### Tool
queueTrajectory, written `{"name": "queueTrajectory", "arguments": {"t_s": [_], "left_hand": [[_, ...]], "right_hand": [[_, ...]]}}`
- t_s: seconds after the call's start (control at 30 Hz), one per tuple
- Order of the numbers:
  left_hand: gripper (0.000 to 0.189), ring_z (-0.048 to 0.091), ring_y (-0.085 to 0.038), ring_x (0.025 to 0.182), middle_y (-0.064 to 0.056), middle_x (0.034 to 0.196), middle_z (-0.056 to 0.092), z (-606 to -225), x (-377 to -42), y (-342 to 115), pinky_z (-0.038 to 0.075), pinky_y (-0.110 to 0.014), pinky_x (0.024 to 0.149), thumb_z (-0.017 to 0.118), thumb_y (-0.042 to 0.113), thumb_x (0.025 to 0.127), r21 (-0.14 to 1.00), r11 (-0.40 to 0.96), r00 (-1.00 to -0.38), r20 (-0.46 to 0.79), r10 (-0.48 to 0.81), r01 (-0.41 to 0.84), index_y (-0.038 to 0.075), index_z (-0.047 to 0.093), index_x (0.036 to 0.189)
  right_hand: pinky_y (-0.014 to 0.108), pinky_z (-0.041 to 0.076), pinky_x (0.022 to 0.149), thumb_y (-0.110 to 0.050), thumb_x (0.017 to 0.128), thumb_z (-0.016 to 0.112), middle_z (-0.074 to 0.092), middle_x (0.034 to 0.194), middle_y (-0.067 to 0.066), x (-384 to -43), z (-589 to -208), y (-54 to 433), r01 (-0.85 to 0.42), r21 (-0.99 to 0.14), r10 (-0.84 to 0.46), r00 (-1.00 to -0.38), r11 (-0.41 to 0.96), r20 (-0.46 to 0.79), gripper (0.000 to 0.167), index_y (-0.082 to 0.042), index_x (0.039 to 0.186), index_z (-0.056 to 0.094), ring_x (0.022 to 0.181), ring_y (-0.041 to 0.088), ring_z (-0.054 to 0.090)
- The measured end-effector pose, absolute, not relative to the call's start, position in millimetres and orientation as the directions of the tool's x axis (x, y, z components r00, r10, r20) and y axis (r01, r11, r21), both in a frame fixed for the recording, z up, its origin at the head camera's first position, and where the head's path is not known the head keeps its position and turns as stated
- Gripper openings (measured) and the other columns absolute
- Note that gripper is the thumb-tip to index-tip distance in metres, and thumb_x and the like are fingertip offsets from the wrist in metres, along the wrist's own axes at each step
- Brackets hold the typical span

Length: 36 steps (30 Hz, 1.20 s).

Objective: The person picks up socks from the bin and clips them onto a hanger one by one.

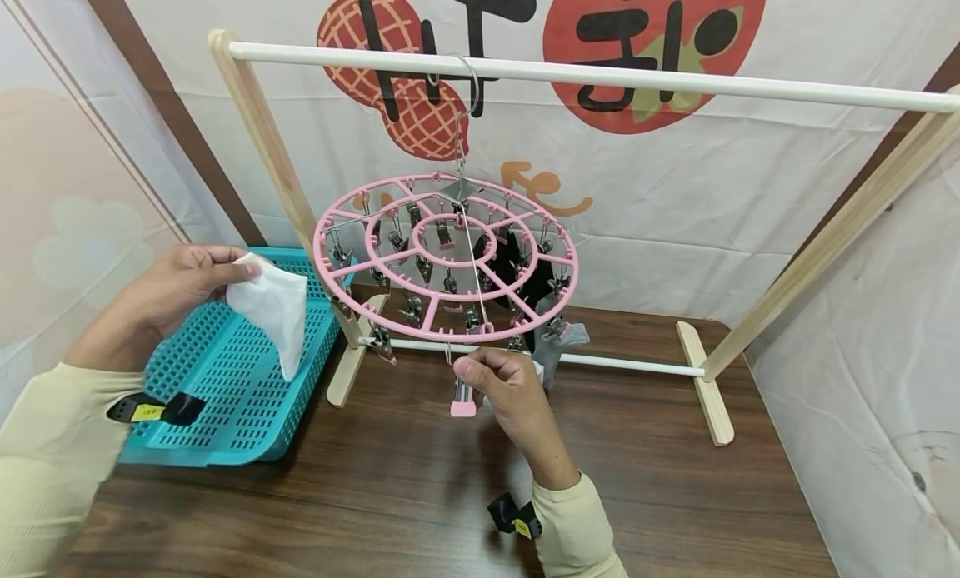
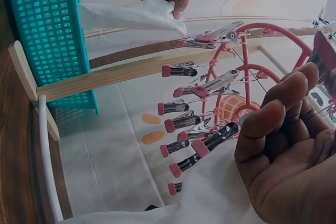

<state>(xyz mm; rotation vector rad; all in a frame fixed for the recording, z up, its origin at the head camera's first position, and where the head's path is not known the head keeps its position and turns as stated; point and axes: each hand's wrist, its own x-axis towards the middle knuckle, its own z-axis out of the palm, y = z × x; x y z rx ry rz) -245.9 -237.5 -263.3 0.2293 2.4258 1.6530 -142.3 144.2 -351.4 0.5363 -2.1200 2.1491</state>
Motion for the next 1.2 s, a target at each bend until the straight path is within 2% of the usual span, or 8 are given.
{"name": "queueTrajectory", "arguments": {"t_s": [0.17, 0.53, 0.7, 0.93, 1.2], "left_hand": [[0.016, 0.063, -0.01, 0.067, 0.005, 0.077, 0.069, -258, -240, -234, 0.051, -0.024, 0.06, 0.055, 0.015, 0.099, 0.923, 0.384, -0.965, -0.074, 0.25, 0.029, 0.019, 0.069, 0.092], [0.013, 0.068, -0.019, 0.069, -0.002, 0.08, 0.07, -244, -225, -219, 0.056, -0.032, 0.062, 0.059, 0.022, 0.097, 0.918, 0.392, -0.944, -0.179, 0.277, -0.059, 0.012, 0.068, 0.1], [0.016, 0.067, -0.019, 0.07, -0.002, 0.081, 0.07, -244, -219, -213, 0.056, -0.032, 0.062, 0.059, 0.019, 0.097, 0.916, 0.4, -0.939, -0.14, 0.314, -0.003, 0.007, 0.069, 0.1], [0.027, 0.066, -0.014, 0.07, 0.0, 0.08, 0.07, -246, -212, -205, 0.053, -0.029, 0.062, 0.058, 0.014, 0.097, 0.898, 0.428, -0.932, -0.059, 0.357, 0.107, -0.011, 0.063, 0.106], [0.032, 0.067, -0.018, 0.075, 0.0, 0.086, 0.07, -246, -201, -196, 0.054, -0.031, 0.068, 0.057, 0.015, 0.098, 0.891, 0.439, -0.933, -0.058, 0.356, 0.113, -0.013, 0.06, 0.113]], "right_hand": [[0.029, 0.036, 0.065, -0.01, 0.093, 0.054, 0.048, 0.071, -0.004, -141, -349, 143, -0.294, -0.955, -0.183, -0.938, -0.024, 0.294, 0.02, 0.004, 0.079, 0.06, 0.07, 0.012, 0.043], [0.028, 0.035, 0.066, -0.01, 0.093, 0.055, 0.047, 0.07, -0.003, -140, -347, 142, -0.27, -0.963, -0.167, -0.949, -0.001, 0.267, 0.021, 0.004, 0.079, 0.06, 0.07, 0.013, 0.043], [0.027, 0.034, 0.064, -0.01, 0.093, 0.055, 0.046, 0.069, -0.003, -139, -347, 142, -0.274, -0.962, -0.163, -0.949, -0.004, 0.271, 0.022, 0.005, 0.077, 0.06, 0.069, 0.012, 0.042], [0.026, 0.034, 0.063, -0.009, 0.092, 0.054, 0.046, 0.067, -0.004, -139, -346, 141, -0.279, -0.96, -0.166, -0.946, -0.029, 0.28, 0.023, 0.006, 0.075, 0.059, 0.068, 0.011, 0.042], [0.025, 0.034, 0.061, -0.009, 0.092, 0.054, 0.046, 0.066, -0.005, -139, -346, 140, -0.286, -0.958, -0.167, -0.943, -0.03, 0.287, 0.024, 0.006, 0.074, 0.059, 0.066, 0.011, 0.042]]}}
